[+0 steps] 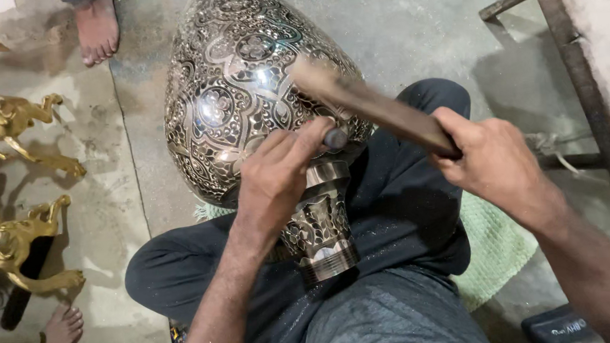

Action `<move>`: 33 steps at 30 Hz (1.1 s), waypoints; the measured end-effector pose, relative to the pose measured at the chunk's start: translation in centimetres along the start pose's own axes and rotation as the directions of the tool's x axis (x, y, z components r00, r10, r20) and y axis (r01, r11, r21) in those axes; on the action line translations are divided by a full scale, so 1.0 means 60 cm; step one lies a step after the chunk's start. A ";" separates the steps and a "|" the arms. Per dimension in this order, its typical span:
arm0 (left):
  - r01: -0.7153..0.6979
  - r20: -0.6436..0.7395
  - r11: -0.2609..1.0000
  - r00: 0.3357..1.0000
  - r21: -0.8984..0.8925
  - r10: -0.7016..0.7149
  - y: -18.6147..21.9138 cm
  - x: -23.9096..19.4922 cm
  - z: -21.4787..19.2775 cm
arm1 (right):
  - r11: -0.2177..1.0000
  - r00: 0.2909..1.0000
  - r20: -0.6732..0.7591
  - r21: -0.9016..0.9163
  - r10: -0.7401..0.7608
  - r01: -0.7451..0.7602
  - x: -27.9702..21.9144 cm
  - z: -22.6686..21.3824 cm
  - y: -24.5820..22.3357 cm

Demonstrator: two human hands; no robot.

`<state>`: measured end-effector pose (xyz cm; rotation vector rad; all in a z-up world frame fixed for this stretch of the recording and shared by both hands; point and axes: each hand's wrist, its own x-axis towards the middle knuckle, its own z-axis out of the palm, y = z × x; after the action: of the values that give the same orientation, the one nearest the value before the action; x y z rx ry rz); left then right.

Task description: The person is sitting on the floor and using a hammer and chisel to engrave intricate floral patterns onto a large silver vase. The person repeatedly strikes the chisel to create detailed designs on the vase's surface.

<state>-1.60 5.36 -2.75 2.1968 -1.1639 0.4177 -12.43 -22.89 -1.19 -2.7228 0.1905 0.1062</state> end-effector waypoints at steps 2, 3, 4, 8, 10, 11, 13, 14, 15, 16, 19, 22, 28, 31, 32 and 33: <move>0.057 0.019 0.997 0.998 -0.051 -0.056 0.002 0.002 -0.001 | 0.992 0.997 -0.072 0.113 -0.039 0.047 0.002 -0.003 -0.003; 0.079 0.029 0.994 0.997 -0.077 -0.077 0.001 0.006 -0.001 | 0.983 0.992 -0.115 0.168 -0.053 0.072 0.003 -0.007 -0.006; 0.060 0.022 0.995 0.998 -0.085 -0.058 0.001 0.009 -0.001 | 0.992 0.997 -0.073 0.122 -0.018 0.027 0.002 -0.013 -0.009; 0.034 0.018 0.995 0.999 -0.089 -0.033 -0.001 0.010 -0.005 | 0.971 0.967 -0.234 0.189 -0.101 0.147 -0.012 -0.043 -0.024; 0.037 0.010 0.995 0.999 -0.089 -0.036 0.000 0.008 -0.004 | 0.898 0.909 -0.373 0.308 -0.189 0.313 -0.016 -0.054 -0.029; 0.032 -0.001 0.996 0.999 -0.087 -0.032 -0.001 0.005 -0.003 | 0.853 0.894 -0.393 0.368 -0.218 0.369 -0.018 -0.054 -0.031; 0.030 -0.017 0.996 0.999 -0.089 -0.032 -0.004 0.002 0.000 | 0.820 0.887 -0.384 0.401 -0.255 0.409 -0.021 -0.053 -0.032; 0.032 -0.021 0.995 0.999 -0.093 -0.034 -0.006 0.003 0.001 | 0.838 0.898 -0.352 0.377 -0.265 0.395 -0.022 -0.053 -0.031; 0.036 -0.024 0.994 0.999 -0.099 -0.038 -0.006 0.002 0.002 | 0.855 0.908 -0.319 0.353 -0.272 0.380 -0.024 -0.051 -0.030; 0.034 -0.014 0.996 0.999 -0.079 -0.035 -0.006 0.001 0.003 | 0.918 0.930 -0.259 0.233 -0.260 0.322 -0.026 -0.049 -0.029; 0.041 0.012 0.998 0.999 -0.052 -0.041 -0.007 0.001 -0.001 | 0.971 0.972 -0.139 0.121 -0.191 0.208 -0.030 -0.047 -0.027; 0.044 0.008 0.995 0.999 -0.088 -0.044 -0.006 0.001 -0.001 | 0.933 0.973 -0.144 0.288 -0.179 0.214 -0.028 -0.050 -0.026; 0.035 0.026 0.995 0.999 -0.093 -0.033 -0.014 0.003 0.008 | 0.932 0.979 -0.105 0.303 -0.175 0.199 -0.017 -0.058 -0.031; 0.031 0.031 0.995 0.999 -0.096 -0.028 -0.019 -0.002 0.006 | 0.945 0.962 -0.168 0.214 -0.216 0.249 -0.015 -0.056 -0.033; 0.011 0.034 0.996 0.999 -0.084 -0.008 -0.021 -0.002 0.008 | 0.935 0.969 -0.130 0.266 -0.209 0.237 -0.015 -0.055 -0.032; -0.005 0.036 0.998 0.999 -0.070 0.007 -0.022 -0.003 0.008 | 0.921 0.974 -0.087 0.317 -0.209 0.226 -0.013 -0.055 -0.031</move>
<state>-0.62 5.69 -3.70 2.1492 -1.1867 0.3362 -12.78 -22.42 2.63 -2.3977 -0.0763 -0.0563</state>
